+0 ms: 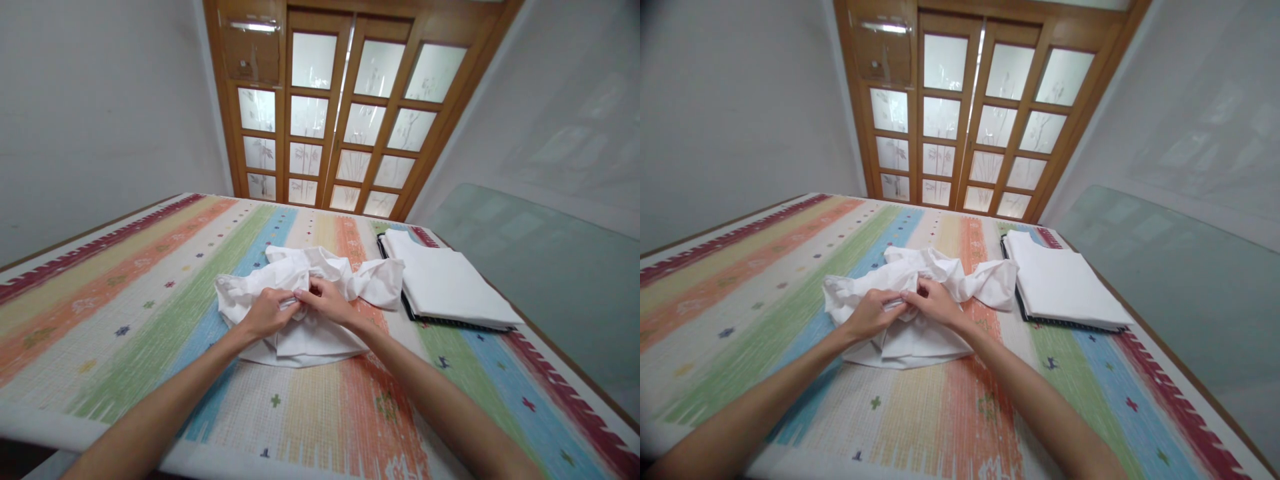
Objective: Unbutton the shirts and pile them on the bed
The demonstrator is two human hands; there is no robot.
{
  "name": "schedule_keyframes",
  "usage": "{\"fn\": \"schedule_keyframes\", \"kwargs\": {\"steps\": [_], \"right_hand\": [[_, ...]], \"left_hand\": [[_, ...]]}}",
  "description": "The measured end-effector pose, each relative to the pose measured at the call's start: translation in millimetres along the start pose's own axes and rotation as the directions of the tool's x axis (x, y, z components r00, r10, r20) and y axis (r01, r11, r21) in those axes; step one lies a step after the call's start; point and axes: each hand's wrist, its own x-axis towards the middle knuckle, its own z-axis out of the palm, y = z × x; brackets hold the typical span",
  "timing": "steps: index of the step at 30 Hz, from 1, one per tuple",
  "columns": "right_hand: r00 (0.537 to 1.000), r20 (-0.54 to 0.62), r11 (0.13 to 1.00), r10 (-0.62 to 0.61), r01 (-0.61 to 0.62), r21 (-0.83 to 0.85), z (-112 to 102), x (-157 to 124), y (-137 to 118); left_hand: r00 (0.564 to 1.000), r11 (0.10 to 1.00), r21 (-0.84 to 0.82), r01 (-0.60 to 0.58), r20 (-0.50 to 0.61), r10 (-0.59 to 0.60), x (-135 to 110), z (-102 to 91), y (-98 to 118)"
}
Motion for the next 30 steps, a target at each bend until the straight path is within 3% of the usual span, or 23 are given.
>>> {"fn": "schedule_keyframes", "kwargs": {"steps": [5,10,14,17,21,25,30], "right_hand": [[0.996,-0.082,0.995,-0.046,0.039,-0.093,3.8,-3.3,4.7],[0.965,-0.222,0.96,-0.138,0.075,-0.269,12.9,-4.9,4.7],[0.946,-0.277,0.945,-0.168,0.074,-0.319,17.5,-2.1,6.6],[0.932,-0.349,0.965,-0.102,0.007,-0.263,16.8,3.6,15.8],[0.894,-0.43,0.986,0.126,-0.159,-0.042,1.0,11.0,29.5],[0.797,-0.557,0.972,0.233,-0.18,0.149,-36.9,18.0,26.4],[0.605,-0.758,0.93,0.244,0.075,0.359,-95.5,46.0,-5.8]], "left_hand": [[0.998,0.998,0.052,0.023,-0.051,-0.02,-1.0,3.3,-0.3],[0.993,0.993,0.115,0.004,-0.119,0.01,-2.0,6.8,-0.6],[0.983,0.988,0.156,0.003,-0.18,0.025,-3.3,10.3,1.8],[0.972,0.985,0.17,0.006,-0.233,0.034,-4.3,11.6,6.2],[0.959,0.989,0.146,-0.019,-0.278,0.059,-3.3,3.7,9.7],[0.908,0.99,0.139,-0.02,-0.411,0.076,5.7,-19.5,7.5],[0.804,0.972,0.234,0.016,-0.581,0.127,34.2,-56.2,15.9]]}}
